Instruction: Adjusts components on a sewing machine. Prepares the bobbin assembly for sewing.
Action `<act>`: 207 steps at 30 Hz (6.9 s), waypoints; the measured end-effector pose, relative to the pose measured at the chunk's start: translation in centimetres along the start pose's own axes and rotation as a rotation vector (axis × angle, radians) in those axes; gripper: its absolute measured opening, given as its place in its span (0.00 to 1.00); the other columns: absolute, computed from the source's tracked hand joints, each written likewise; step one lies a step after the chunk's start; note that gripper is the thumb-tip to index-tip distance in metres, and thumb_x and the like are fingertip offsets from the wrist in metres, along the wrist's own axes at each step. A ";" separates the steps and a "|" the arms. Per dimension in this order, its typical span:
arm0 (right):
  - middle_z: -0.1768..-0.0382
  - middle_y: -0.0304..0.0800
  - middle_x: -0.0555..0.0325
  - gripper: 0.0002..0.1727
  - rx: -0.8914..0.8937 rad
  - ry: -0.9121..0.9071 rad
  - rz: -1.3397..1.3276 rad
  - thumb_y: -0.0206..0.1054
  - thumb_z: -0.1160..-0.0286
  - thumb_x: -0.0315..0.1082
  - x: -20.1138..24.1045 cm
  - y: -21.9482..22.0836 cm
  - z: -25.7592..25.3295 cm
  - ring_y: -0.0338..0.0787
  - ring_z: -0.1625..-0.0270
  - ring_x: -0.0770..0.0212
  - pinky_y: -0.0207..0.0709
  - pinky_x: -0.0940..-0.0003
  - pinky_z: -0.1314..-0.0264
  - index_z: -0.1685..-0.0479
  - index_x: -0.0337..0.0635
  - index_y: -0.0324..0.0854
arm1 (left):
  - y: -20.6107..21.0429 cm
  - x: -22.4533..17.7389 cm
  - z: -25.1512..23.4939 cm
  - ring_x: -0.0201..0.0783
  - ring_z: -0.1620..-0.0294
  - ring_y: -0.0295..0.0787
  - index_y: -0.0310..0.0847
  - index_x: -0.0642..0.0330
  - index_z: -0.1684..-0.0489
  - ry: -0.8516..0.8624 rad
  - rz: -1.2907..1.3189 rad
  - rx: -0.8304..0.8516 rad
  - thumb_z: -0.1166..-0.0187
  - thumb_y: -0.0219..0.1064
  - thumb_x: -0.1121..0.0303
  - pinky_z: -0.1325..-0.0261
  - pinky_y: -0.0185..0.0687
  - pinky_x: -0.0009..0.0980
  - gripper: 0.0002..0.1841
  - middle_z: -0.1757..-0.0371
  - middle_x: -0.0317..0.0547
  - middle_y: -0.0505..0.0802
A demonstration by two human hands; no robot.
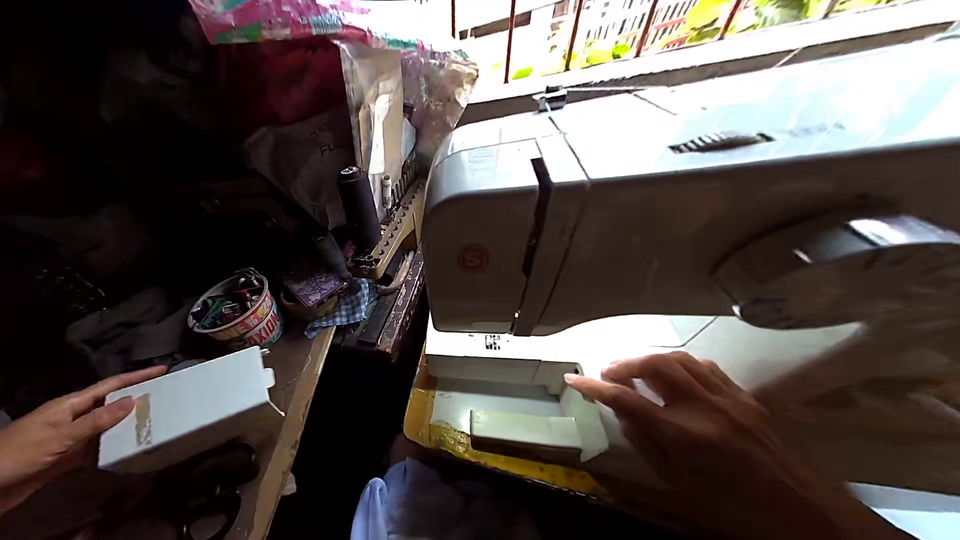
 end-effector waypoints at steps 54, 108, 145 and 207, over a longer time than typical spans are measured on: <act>0.58 0.88 0.48 0.18 -0.032 0.070 -0.059 0.57 0.23 0.41 1.3 0.9 -1.5 0.87 0.54 0.43 0.76 0.48 0.58 0.55 0.45 0.94 | 37.0 -14.4 -0.9 0.61 0.20 0.72 0.96 0.49 0.55 0.507 0.297 -0.818 0.26 0.71 0.67 0.31 0.66 0.65 0.08 0.12 0.63 0.67; 0.48 0.84 0.64 0.17 -0.113 0.106 -0.476 0.59 0.15 0.41 6.4 -1.5 1.5 0.82 0.53 0.72 0.75 0.77 0.53 0.32 0.59 0.85 | 32.3 -10.7 7.1 0.29 0.42 0.93 0.62 0.38 0.23 1.049 0.620 -0.201 0.22 0.72 0.73 0.36 0.88 0.25 0.31 0.40 0.27 0.94; 0.64 0.81 0.65 0.14 -0.019 0.409 -0.591 0.61 0.15 0.48 8.1 -1.2 4.0 0.77 0.72 0.78 0.74 0.84 0.71 0.50 0.49 0.82 | 33.4 -9.1 6.3 0.28 0.39 0.91 0.72 0.50 0.29 1.103 0.355 -0.266 0.18 0.69 0.70 0.34 0.86 0.24 0.21 0.42 0.36 0.94; 0.60 0.81 0.56 0.08 -0.103 0.427 -0.813 0.60 0.14 0.34 9.7 1.0 3.7 0.80 0.68 0.79 0.76 0.90 0.65 0.58 0.40 0.79 | 31.2 -9.2 4.1 0.28 0.46 0.94 0.90 0.59 0.47 0.935 0.594 0.031 0.24 0.73 0.72 0.40 0.91 0.25 0.11 0.47 0.38 0.96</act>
Point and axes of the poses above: each hand's wrist, its own z-axis away from the middle knuckle, its own y-axis out of the palm, x = y × z, the point moved 2 cm from there along -z, towards the middle knuckle
